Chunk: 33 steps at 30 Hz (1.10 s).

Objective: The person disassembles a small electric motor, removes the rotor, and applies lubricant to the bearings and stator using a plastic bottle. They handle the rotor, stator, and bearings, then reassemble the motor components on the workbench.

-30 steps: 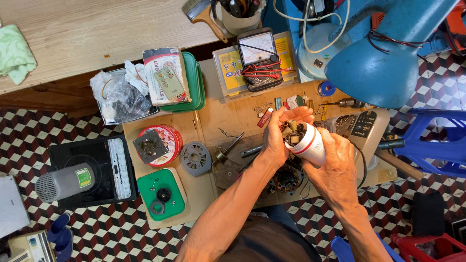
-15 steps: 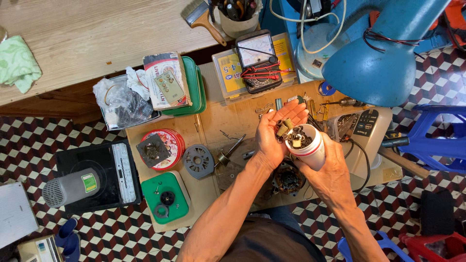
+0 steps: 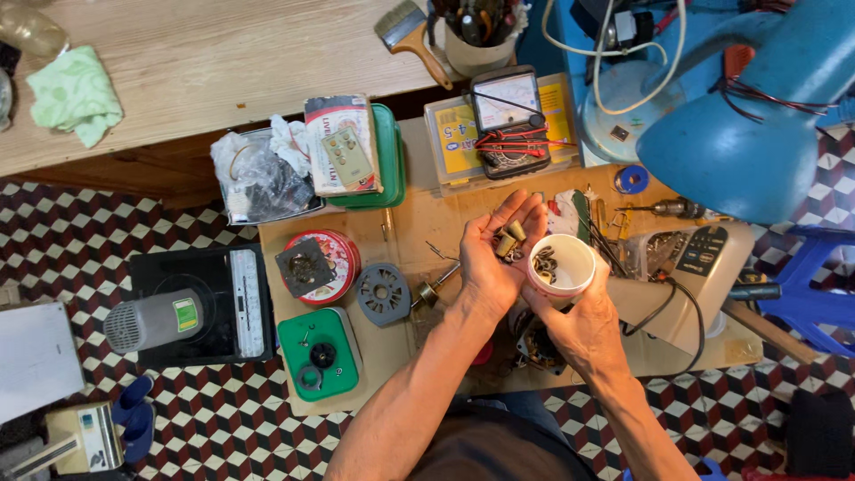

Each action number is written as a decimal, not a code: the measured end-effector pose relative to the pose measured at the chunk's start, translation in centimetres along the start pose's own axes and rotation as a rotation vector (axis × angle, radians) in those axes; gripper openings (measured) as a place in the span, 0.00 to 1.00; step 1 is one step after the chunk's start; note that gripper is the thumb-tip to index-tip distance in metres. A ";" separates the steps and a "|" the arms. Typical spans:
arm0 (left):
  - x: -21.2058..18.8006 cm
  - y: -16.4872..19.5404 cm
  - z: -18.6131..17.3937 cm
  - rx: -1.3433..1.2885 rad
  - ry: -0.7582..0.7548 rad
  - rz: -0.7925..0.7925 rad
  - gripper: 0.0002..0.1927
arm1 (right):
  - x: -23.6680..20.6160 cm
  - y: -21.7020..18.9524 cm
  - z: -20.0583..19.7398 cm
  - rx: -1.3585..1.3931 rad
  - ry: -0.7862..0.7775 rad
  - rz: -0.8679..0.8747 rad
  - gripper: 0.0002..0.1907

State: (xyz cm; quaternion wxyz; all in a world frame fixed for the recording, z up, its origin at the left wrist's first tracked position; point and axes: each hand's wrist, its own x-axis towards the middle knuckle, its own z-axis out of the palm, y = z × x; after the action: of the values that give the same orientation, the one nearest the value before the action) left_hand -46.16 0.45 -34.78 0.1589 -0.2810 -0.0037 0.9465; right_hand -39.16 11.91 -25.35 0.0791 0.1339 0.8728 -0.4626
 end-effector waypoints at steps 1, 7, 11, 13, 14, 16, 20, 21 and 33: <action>0.2 1.1 -0.3 -0.013 0.020 0.011 0.24 | 0.7 -0.2 0.8 0.016 -0.019 0.002 0.44; 0.6 10.2 -2.8 0.086 0.051 0.241 0.24 | 7.6 -0.7 7.1 -0.131 -0.006 -0.304 0.44; -0.6 14.6 -4.0 0.082 0.097 0.336 0.23 | 12.3 -1.1 10.1 -0.225 -0.145 -0.274 0.33; -0.8 15.8 -4.1 0.082 0.086 0.315 0.23 | 13.6 -1.6 11.7 -0.179 -0.197 -0.211 0.38; -0.7 16.2 -4.0 0.087 0.093 0.311 0.23 | 14.2 -1.9 12.6 -0.158 -0.222 -0.178 0.41; -0.5 16.7 -3.8 0.095 0.110 0.304 0.23 | 15.1 -2.5 14.2 -0.126 -0.216 -0.259 0.42; 0.8 17.7 -3.6 0.096 0.050 0.275 0.24 | 16.8 -2.9 16.6 -0.192 -0.191 -0.274 0.40; 1.1 17.8 -3.6 0.099 0.041 0.263 0.24 | 17.0 -2.8 16.8 -0.211 -0.232 -0.267 0.40; 0.5 12.2 -2.5 0.272 -0.059 -0.021 0.29 | 8.7 -2.8 7.9 -0.039 -0.052 -0.308 0.09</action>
State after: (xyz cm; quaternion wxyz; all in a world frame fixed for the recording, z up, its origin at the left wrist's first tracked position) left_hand -48.86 -11.20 -38.29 0.2053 -0.2286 0.1172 0.9444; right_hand -48.22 5.27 -29.89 0.0325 -0.0154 0.8894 -0.4557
